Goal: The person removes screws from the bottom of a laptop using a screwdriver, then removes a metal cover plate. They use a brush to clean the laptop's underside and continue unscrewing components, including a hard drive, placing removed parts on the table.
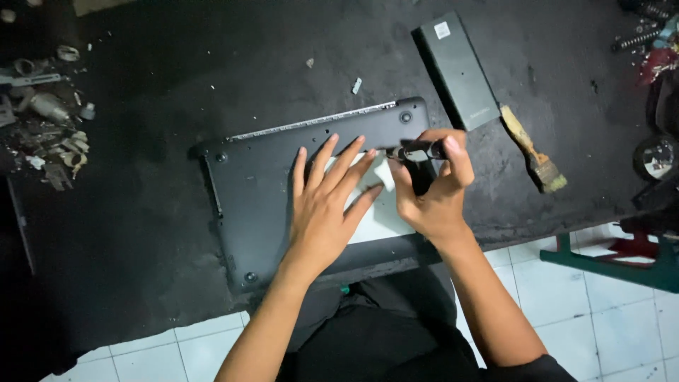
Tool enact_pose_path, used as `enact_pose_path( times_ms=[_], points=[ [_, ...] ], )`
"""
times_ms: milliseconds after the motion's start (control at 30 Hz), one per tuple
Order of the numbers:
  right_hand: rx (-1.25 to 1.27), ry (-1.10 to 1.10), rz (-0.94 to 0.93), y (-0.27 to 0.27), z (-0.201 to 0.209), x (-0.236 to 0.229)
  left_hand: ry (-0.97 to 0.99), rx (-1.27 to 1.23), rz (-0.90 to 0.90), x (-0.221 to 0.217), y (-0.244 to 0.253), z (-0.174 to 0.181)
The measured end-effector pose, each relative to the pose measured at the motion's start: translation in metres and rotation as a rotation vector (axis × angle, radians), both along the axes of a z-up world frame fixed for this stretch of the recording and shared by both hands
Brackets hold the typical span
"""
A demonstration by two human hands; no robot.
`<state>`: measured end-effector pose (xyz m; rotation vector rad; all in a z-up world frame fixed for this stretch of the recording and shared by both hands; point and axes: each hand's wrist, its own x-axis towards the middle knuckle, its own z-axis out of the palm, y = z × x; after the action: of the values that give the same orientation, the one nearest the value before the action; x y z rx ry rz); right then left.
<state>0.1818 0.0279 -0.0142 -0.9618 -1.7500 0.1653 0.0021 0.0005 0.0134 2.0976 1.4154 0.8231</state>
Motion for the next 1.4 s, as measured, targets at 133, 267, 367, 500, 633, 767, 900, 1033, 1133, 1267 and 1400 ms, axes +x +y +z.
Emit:
enact_pose_path(
  times_ms=[133, 267, 367, 500, 633, 767, 900, 1033, 1133, 1267, 1400],
  points=[
    [-0.011, -0.011, 0.021, -0.001, -0.002, 0.001, -0.001, 0.001, 0.000, 0.000, 0.000, -0.003],
    [-0.043, 0.051, 0.088, -0.001, 0.011, -0.004, 0.003, -0.012, -0.007, -0.001, -0.001, -0.004],
    [-0.030, 0.018, 0.063, -0.001, 0.002, 0.000, -0.003, -0.015, -0.008, -0.001, 0.000, -0.005],
    [-0.021, 0.065, 0.085, 0.000, 0.006, -0.006, 0.006, 0.008, -0.001, -0.002, 0.000, -0.005],
    [0.055, -0.049, 0.015, 0.003, 0.005, -0.002, 0.003, 0.024, 0.007, -0.001, 0.000, -0.005],
    [0.014, 0.024, 0.020, -0.002, 0.002, 0.002, -0.002, 0.020, 0.001, -0.002, -0.001, -0.007],
    [0.084, 0.060, -0.006, -0.005, -0.007, 0.007, -0.003, 0.016, 0.005, -0.002, 0.000, -0.005],
    [0.084, 0.102, 0.001, -0.005, -0.006, 0.002, -0.003, 0.006, 0.004, -0.003, -0.001, -0.004],
    [0.101, 0.175, -0.018, -0.009, 0.009, 0.008, 0.003, 0.020, -0.018, -0.003, 0.000, -0.004],
    [-0.107, 0.145, -0.121, -0.010, 0.051, 0.046, 0.028, 0.022, -0.034, -0.003, -0.001, -0.001],
    [-0.293, 0.200, -0.183, -0.006, 0.076, 0.083, 0.141, 0.043, -0.046, -0.006, 0.000, 0.003]
  ],
)
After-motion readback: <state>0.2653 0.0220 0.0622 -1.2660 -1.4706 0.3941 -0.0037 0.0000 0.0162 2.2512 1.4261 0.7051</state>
